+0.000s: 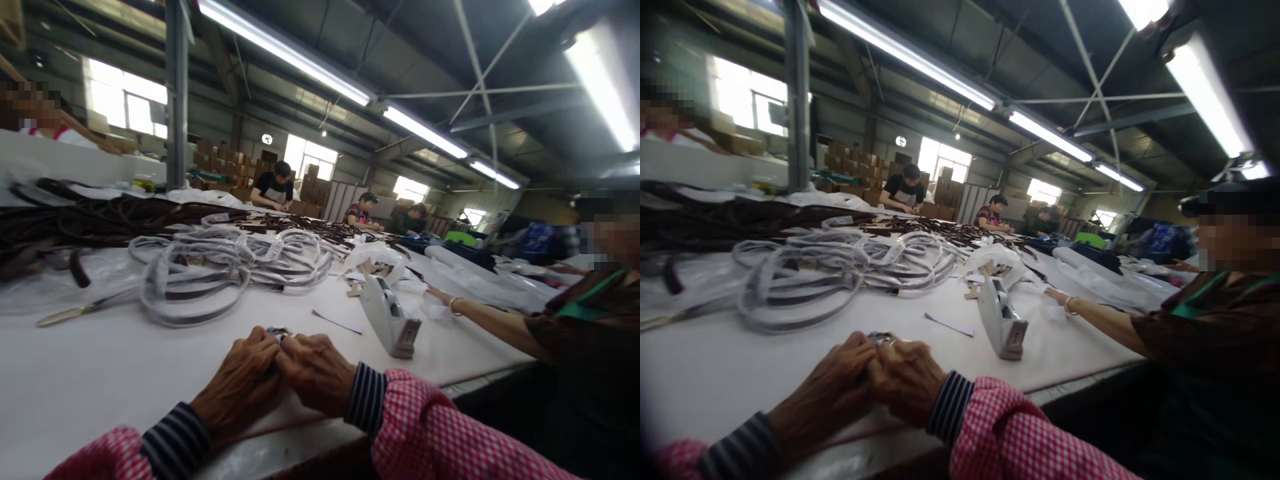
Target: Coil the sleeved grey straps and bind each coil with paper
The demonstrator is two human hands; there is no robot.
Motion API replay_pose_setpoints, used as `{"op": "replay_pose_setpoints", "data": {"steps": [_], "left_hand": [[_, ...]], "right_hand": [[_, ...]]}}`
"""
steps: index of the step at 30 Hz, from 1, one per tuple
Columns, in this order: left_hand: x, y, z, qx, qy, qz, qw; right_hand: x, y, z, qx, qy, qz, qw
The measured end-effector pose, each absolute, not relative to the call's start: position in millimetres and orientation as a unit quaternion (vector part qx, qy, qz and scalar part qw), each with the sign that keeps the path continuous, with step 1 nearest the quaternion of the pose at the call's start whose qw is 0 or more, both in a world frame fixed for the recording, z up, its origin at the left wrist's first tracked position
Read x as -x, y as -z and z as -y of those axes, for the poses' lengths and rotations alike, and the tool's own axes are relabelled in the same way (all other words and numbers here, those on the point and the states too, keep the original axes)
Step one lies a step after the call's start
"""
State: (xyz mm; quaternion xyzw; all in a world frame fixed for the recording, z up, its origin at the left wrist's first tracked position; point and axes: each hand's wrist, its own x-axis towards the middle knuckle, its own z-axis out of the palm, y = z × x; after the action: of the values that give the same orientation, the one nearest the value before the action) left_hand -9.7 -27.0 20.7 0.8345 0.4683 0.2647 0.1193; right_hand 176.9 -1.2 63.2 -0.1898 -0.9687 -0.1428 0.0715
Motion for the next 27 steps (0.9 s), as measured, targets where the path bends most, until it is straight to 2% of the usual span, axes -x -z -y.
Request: {"op": "replay_pose_setpoints", "data": {"steps": [3, 6, 11, 17, 22, 27], "left_hand": [[8.9, -16.9, 25.5, -0.834, -0.265, -0.468, 0.126], [7.6, -17.0, 26.4, -0.829, -0.272, -0.469, 0.136], [10.3, -27.7, 29.7, -0.828, -0.270, -0.474, 0.133], [19.5, -39.8, 32.5, -0.830, -0.257, -0.453, 0.198], [12.9, -38.9, 34.8, -0.827, -0.242, -0.486, 0.147], [7.9, -24.5, 34.9, -0.821, -0.253, -0.499, 0.115]], "right_hand": [[-179.4, -47.9, 9.5, 0.239, 0.159, 0.951, 0.114], [-184.6, -38.5, 14.4, 0.282, 0.114, 0.941, 0.147], [-204.9, -23.6, 25.2, 0.282, 0.030, 0.939, 0.197], [-216.7, -6.5, 24.3, 0.274, -0.028, 0.928, 0.252], [-216.0, -9.2, 23.8, 0.277, -0.047, 0.921, 0.268], [-214.7, -5.7, 25.5, 0.298, -0.014, 0.917, 0.264]]}}
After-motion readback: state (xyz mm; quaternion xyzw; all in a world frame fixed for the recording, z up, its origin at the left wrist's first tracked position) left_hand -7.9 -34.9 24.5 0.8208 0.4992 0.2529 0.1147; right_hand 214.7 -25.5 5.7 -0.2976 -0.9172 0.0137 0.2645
